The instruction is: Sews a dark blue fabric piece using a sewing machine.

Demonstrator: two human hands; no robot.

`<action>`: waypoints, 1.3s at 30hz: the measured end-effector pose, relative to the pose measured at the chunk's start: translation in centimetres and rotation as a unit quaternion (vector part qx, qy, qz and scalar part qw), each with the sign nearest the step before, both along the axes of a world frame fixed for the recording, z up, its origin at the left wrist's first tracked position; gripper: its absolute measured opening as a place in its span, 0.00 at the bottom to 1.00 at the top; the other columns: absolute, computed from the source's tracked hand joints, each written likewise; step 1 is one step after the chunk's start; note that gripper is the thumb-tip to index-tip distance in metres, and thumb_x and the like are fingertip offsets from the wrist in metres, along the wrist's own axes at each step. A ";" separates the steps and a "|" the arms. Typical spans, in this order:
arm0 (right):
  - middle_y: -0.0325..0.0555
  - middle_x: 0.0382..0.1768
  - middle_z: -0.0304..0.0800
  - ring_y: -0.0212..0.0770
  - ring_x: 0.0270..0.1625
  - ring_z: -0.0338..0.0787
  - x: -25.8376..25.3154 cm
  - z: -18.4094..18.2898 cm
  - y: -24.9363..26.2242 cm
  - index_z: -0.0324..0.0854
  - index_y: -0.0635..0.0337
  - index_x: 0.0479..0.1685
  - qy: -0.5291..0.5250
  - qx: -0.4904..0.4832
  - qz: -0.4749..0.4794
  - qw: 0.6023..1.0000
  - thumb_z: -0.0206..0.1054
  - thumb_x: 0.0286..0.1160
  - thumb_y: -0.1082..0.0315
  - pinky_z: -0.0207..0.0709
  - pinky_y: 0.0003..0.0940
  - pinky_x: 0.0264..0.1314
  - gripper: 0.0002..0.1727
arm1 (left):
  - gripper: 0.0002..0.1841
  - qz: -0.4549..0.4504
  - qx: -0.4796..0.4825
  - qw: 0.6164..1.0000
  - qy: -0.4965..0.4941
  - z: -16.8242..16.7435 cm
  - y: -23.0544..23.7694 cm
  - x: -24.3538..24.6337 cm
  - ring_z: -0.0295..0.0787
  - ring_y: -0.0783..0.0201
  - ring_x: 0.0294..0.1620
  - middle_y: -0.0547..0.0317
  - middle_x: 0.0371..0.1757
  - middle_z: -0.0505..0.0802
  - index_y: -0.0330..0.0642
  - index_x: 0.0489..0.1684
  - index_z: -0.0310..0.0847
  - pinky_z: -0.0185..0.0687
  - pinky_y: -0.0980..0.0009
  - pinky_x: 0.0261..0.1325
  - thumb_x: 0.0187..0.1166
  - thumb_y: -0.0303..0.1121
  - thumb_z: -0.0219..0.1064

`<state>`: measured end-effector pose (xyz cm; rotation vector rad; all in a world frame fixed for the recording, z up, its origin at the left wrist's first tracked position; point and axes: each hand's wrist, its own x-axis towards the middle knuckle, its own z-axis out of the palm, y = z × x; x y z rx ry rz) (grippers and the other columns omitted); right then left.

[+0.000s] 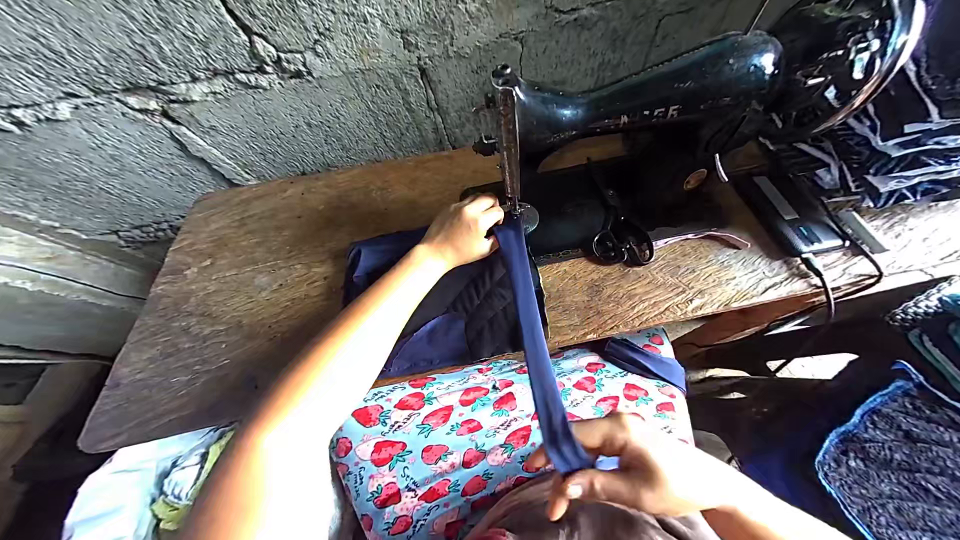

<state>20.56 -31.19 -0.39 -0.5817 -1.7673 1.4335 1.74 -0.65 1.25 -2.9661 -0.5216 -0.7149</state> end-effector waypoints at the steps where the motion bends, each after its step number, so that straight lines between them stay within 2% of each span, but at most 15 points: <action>1: 0.44 0.43 0.97 0.26 0.46 0.94 -0.9 -0.3 0.1 0.83 0.68 0.62 -0.015 0.006 0.004 1.000 0.63 0.87 0.65 0.86 0.24 0.55 0.16 | 0.08 0.007 0.022 1.000 0.015 0.2 -0.2 0.1 0.92 0.36 0.54 0.35 0.48 0.93 0.26 0.35 0.87 0.87 0.42 0.51 0.65 0.24 0.71; 3: 0.47 0.44 0.97 0.30 0.45 0.94 -2.2 -0.6 0.3 0.82 0.67 0.64 -0.049 0.016 0.014 0.999 0.64 0.87 0.64 0.86 0.28 0.54 0.17 | 0.06 -0.003 0.071 0.997 0.016 0.4 -0.7 0.3 0.91 0.36 0.54 0.36 0.48 0.92 0.27 0.33 0.86 0.85 0.43 0.52 0.64 0.22 0.67; 6: 0.49 0.45 0.97 0.33 0.45 0.95 -3.2 -0.5 0.9 0.81 0.67 0.66 -0.073 0.017 0.029 0.997 0.64 0.87 0.65 0.85 0.30 0.52 0.18 | 0.11 -0.064 0.091 0.994 0.002 0.5 -1.5 0.5 0.93 0.40 0.57 0.39 0.49 0.95 0.30 0.46 0.89 0.83 0.46 0.66 0.73 0.16 0.61; 9: 0.50 0.46 0.97 0.34 0.46 0.95 -3.7 -0.2 1.3 0.81 0.67 0.66 -0.078 0.016 0.027 0.996 0.64 0.87 0.65 0.86 0.31 0.53 0.17 | 0.12 -0.076 0.059 0.995 0.003 0.2 -1.8 0.6 0.93 0.39 0.49 0.39 0.41 0.94 0.29 0.43 0.90 0.86 0.48 0.58 0.68 0.15 0.62; 11: 0.50 0.46 0.97 0.35 0.46 0.95 -3.7 -0.1 1.3 0.81 0.67 0.65 -0.076 0.015 0.025 0.997 0.64 0.87 0.65 0.86 0.31 0.53 0.17 | 0.09 -0.053 0.028 0.998 0.008 0.2 -2.1 0.6 0.92 0.39 0.55 0.38 0.47 0.93 0.28 0.37 0.89 0.86 0.48 0.59 0.64 0.16 0.64; 13: 0.50 0.46 0.97 0.34 0.46 0.95 -3.6 -0.1 1.4 0.81 0.67 0.65 -0.073 0.020 0.020 0.997 0.64 0.87 0.65 0.86 0.31 0.53 0.17 | 0.12 -0.047 0.020 0.999 0.006 0.2 -2.6 0.6 0.93 0.40 0.59 0.38 0.54 0.94 0.28 0.43 0.89 0.87 0.50 0.63 0.66 0.14 0.63; 16: 0.49 0.44 0.96 0.34 0.44 0.95 -3.4 -0.3 1.4 0.81 0.66 0.64 -0.092 0.031 0.013 0.995 0.64 0.87 0.63 0.86 0.32 0.50 0.17 | 0.15 -0.033 0.059 0.998 -0.006 -0.2 -3.2 0.8 0.97 0.43 0.44 0.42 0.44 0.97 0.31 0.48 0.91 0.89 0.52 0.50 0.71 0.16 0.60; 20: 0.61 0.44 0.90 0.57 0.53 0.91 -2.1 0.0 1.2 0.84 0.70 0.50 -0.242 0.051 0.046 0.968 0.67 0.84 0.57 0.82 0.53 0.57 0.20 | 0.15 0.007 0.062 0.998 0.021 0.0 -4.3 0.7 0.97 0.43 0.47 0.42 0.49 0.97 0.30 0.45 0.92 0.89 0.49 0.52 0.66 0.19 0.59; 22: 0.63 0.55 0.91 0.62 0.66 0.88 -0.3 1.2 1.9 0.86 0.68 0.58 -0.340 0.043 0.086 0.935 0.70 0.81 0.54 0.77 0.61 0.70 0.23 | 0.19 0.021 0.059 0.998 0.031 -0.1 -4.9 0.5 0.97 0.42 0.51 0.40 0.53 0.97 0.30 0.51 0.91 0.88 0.47 0.54 0.64 0.20 0.60; 23: 0.61 0.54 0.93 0.61 0.62 0.90 0.9 2.0 2.5 0.88 0.66 0.59 -0.365 0.048 0.078 0.927 0.71 0.80 0.52 0.79 0.63 0.67 0.24 | 0.21 0.030 0.051 0.998 0.038 -0.1 -5.2 0.5 0.97 0.41 0.52 0.38 0.55 0.96 0.30 0.56 0.91 0.88 0.47 0.54 0.64 0.20 0.60; 26: 0.47 0.38 0.96 0.42 0.42 0.95 4.6 4.0 5.4 0.92 0.61 0.45 -0.317 0.143 -0.067 0.935 0.69 0.80 0.56 0.88 0.45 0.48 0.16 | 0.25 0.057 0.031 0.996 0.061 0.0 -6.1 0.3 0.95 0.38 0.57 0.35 0.61 0.93 0.34 0.64 0.88 0.88 0.46 0.56 0.65 0.20 0.59; 28: 0.45 0.39 0.96 0.35 0.41 0.94 6.1 5.0 8.3 0.92 0.61 0.46 -0.302 0.160 -0.171 0.924 0.63 0.84 0.61 0.88 0.36 0.48 0.15 | 0.26 0.057 0.027 0.996 0.068 0.1 -6.1 0.0 0.94 0.37 0.59 0.35 0.63 0.92 0.35 0.66 0.88 0.87 0.44 0.58 0.66 0.19 0.60; 31: 0.47 0.45 0.95 0.42 0.46 0.94 7.0 5.0 13.4 0.91 0.59 0.53 -0.352 0.205 -0.264 0.875 0.63 0.84 0.67 0.88 0.45 0.51 0.12 | 0.27 0.045 0.032 0.995 0.087 0.3 -5.7 -0.6 0.92 0.38 0.63 0.37 0.63 0.92 0.35 0.66 0.87 0.83 0.42 0.65 0.61 0.16 0.65; 34: 0.55 0.57 0.94 0.55 0.60 0.92 6.9 3.8 17.8 0.89 0.64 0.61 -0.366 0.267 -0.259 0.853 0.62 0.81 0.75 0.83 0.53 0.65 0.15 | 0.26 0.018 0.038 0.995 0.089 -0.1 -5.2 -0.9 0.86 0.41 0.72 0.39 0.66 0.91 0.32 0.64 0.87 0.69 0.39 0.80 0.61 0.15 0.63; 39: 0.55 0.64 0.91 0.56 0.70 0.87 6.3 1.6 21.8 0.88 0.64 0.63 -0.340 0.373 -0.217 0.836 0.58 0.78 0.82 0.78 0.47 0.75 0.20 | 0.25 0.023 0.009 0.998 0.061 -0.2 -5.3 -0.6 0.92 0.40 0.64 0.37 0.61 0.93 0.35 0.64 0.88 0.78 0.39 0.72 0.65 0.17 0.58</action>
